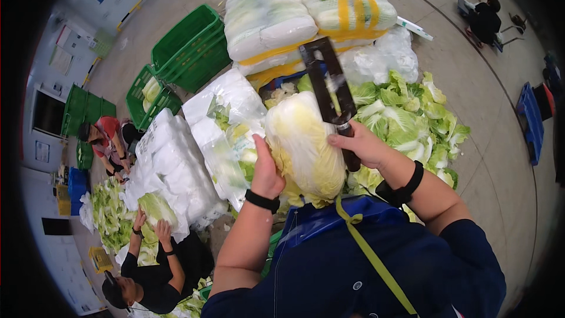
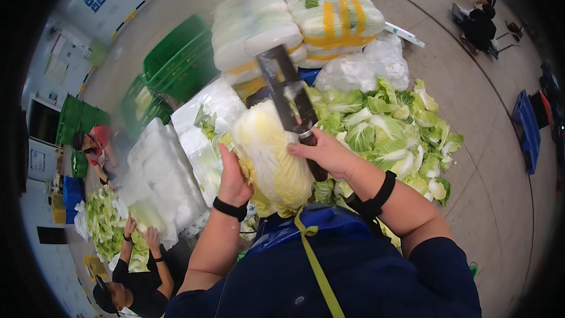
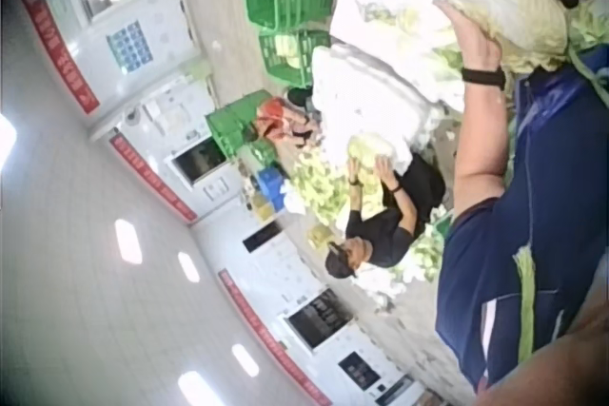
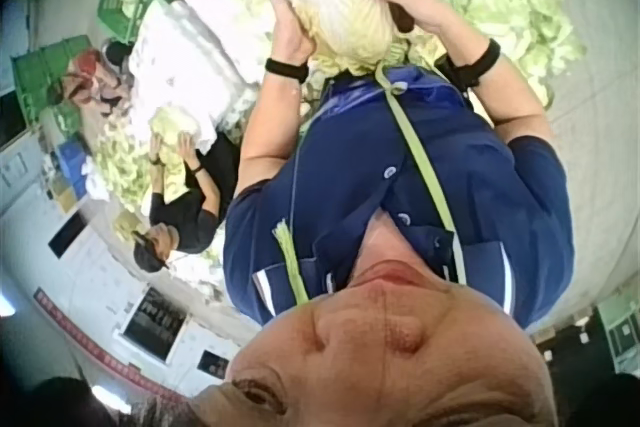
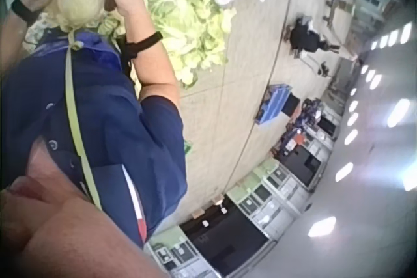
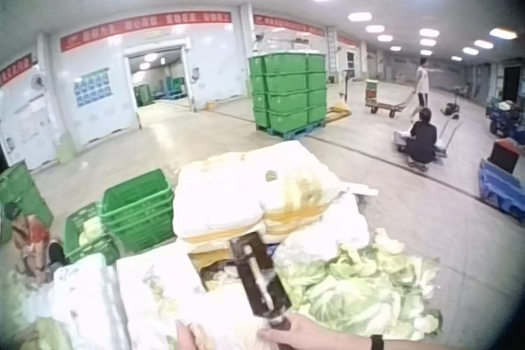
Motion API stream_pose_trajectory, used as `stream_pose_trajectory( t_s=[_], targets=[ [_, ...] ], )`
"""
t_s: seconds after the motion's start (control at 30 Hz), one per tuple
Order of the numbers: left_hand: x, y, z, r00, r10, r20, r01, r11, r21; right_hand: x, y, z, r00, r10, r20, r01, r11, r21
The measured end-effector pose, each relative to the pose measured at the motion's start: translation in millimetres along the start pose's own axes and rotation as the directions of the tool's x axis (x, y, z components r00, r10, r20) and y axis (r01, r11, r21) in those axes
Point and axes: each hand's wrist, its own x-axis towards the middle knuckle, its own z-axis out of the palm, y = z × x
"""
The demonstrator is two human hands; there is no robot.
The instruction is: The person removes a cabbage from a plastic bag, peels off the outer leaves by hand, and trims the base with a knife before placing it into a green basket. They then open another plastic bag and repeat the process of peeling and trimming a second cabbage.
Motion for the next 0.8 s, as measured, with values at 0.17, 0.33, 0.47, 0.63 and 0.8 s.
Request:
stream_pose_trajectory(
  t_s=[0.17,0.33,0.47,0.63,0.8],
  targets=[
    [-21,10,13,0.981,0.158,-0.108,-0.137,0.974,0.178,3,15,-34,0.988,-0.054,0.145,0.015,0.965,0.261],
    [-6,18,-11,0.961,0.277,-0.018,-0.248,0.886,0.391,-5,6,-22,0.966,-0.206,0.154,0.108,0.868,0.484],
    [19,-23,-10,0.991,0.041,0.129,-0.045,0.999,0.031,-6,27,-13,0.990,-0.108,0.088,0.063,0.910,0.409],
    [9,-58,-24,0.935,-0.202,0.290,0.282,0.922,-0.264,-40,-19,-19,0.977,0.059,-0.203,-0.127,0.930,-0.344],
    [23,-50,-32,0.934,-0.193,0.299,0.286,0.908,-0.306,-73,-53,-31,0.916,-0.372,-0.150,0.006,0.388,-0.922]
  ],
)
